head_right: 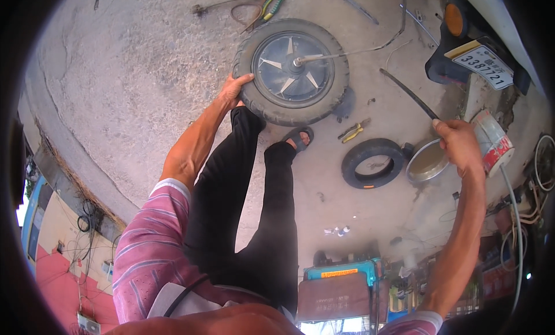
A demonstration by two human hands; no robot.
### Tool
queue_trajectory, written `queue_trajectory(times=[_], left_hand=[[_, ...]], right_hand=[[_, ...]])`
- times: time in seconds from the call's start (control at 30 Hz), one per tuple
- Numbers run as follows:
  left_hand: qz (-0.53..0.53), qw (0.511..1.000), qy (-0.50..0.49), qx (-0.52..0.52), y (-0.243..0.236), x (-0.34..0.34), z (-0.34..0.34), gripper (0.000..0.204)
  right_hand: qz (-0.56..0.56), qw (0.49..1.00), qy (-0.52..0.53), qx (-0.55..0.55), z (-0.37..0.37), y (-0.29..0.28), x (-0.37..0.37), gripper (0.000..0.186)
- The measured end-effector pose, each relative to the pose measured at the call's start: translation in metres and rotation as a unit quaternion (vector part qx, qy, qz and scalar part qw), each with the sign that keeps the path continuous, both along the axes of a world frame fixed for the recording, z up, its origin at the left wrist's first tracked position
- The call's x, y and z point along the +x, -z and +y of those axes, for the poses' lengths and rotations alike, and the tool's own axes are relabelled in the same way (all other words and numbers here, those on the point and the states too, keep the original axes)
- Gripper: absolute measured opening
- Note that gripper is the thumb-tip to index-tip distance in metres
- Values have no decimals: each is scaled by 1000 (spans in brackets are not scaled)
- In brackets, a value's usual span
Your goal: The person works on a motor wheel, using a sledgehammer and a metal rod to strike the wheel hub and rim, and uses hands to adjust the tire and rod.
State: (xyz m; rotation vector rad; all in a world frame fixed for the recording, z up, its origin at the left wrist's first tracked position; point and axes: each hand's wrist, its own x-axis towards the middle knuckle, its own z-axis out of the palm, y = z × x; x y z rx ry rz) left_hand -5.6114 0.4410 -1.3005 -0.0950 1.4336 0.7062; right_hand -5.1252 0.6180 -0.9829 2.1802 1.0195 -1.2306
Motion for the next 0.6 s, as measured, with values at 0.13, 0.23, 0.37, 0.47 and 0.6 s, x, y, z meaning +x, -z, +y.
queue_trajectory(times=[0.13,0.23,0.37,0.47,0.6], left_hand=[[128,987,94,23,-7,-4,16,76],[171,967,175,64,-35,5,66,78],[215,884,365,197,-32,-31,130,92],[245,863,389,210,-28,-26,134,102],[266,874,335,228,-10,-45,78,106]], right_hand=[[-6,999,-32,-10,13,3,-13,29],[-13,998,-55,-14,14,4,-6,30],[-18,1000,-14,-20,23,-3,-38,38],[-22,999,-11,-27,18,-4,-27,37],[-10,1000,-11,-21,7,4,-36,34]])
